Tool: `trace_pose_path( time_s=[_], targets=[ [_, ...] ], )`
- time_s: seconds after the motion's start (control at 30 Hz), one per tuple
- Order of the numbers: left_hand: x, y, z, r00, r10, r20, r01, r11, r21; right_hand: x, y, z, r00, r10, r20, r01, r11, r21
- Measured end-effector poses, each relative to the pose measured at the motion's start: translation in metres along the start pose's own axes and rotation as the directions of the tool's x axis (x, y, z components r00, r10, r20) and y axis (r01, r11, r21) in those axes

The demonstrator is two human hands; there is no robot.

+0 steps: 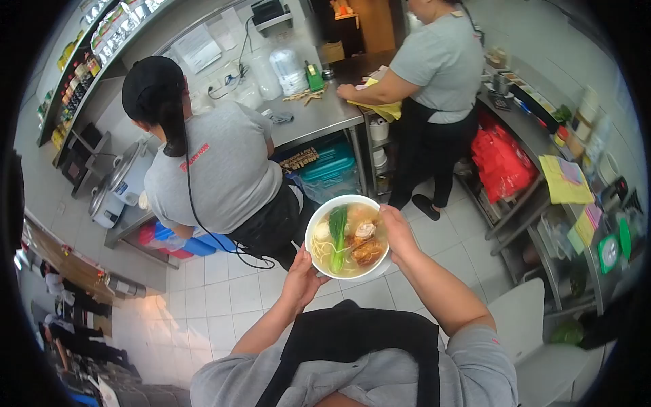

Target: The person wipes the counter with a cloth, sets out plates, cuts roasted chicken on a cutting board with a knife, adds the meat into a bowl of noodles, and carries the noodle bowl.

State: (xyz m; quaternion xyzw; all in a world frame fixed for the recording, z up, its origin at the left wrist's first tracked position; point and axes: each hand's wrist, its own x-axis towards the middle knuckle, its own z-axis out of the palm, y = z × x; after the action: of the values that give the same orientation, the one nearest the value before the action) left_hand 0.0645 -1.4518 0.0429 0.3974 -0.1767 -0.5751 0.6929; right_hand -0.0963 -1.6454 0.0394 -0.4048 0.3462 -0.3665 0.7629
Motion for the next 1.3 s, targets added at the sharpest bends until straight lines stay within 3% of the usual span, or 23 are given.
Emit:
trace_pose_path(
  time_s=[0.23, 0.43, 0.5, 0.67, 1.13, 1.3],
  targets=[
    [0.081, 0.013, -0.003, 0.996, 0.057, -0.061, -0.058, 0.998, -0.003, 0.097, -0.012, 0.006, 0.992, 0.032, 0.124, -0.038, 0.998, 0.05],
    [0.148, 0.038, -0.005, 0.987, 0.086, -0.137, -0.081, 0.996, 0.039, 0.164, -0.035, 0.021, 0.998, 0.056, 0.009, -0.054, 0.992, -0.115],
    [0.171, 0.043, -0.011, 0.986, 0.077, -0.151, -0.07, 0.996, 0.047, 0.193, -0.032, 0.019, 0.993, 0.079, 0.084, -0.073, 0.995, -0.074],
    [0.223, 0.057, -0.022, 0.985, 0.081, -0.151, -0.078, 0.997, 0.025, 0.251, -0.037, 0.029, 0.989, 0.108, 0.097, -0.103, 0.993, -0.061],
    [0.368, 0.095, -0.042, 0.923, 0.194, -0.333, -0.2, 0.98, 0.016, 0.439, -0.05, 0.072, 0.949, 0.144, 0.281, -0.123, 0.988, -0.091],
    [0.422, 0.109, -0.052, 0.896, 0.221, -0.384, -0.226, 0.974, 0.033, 0.498, -0.048, 0.08, 0.956, 0.137, 0.259, -0.106, 0.985, -0.133]
  ],
)
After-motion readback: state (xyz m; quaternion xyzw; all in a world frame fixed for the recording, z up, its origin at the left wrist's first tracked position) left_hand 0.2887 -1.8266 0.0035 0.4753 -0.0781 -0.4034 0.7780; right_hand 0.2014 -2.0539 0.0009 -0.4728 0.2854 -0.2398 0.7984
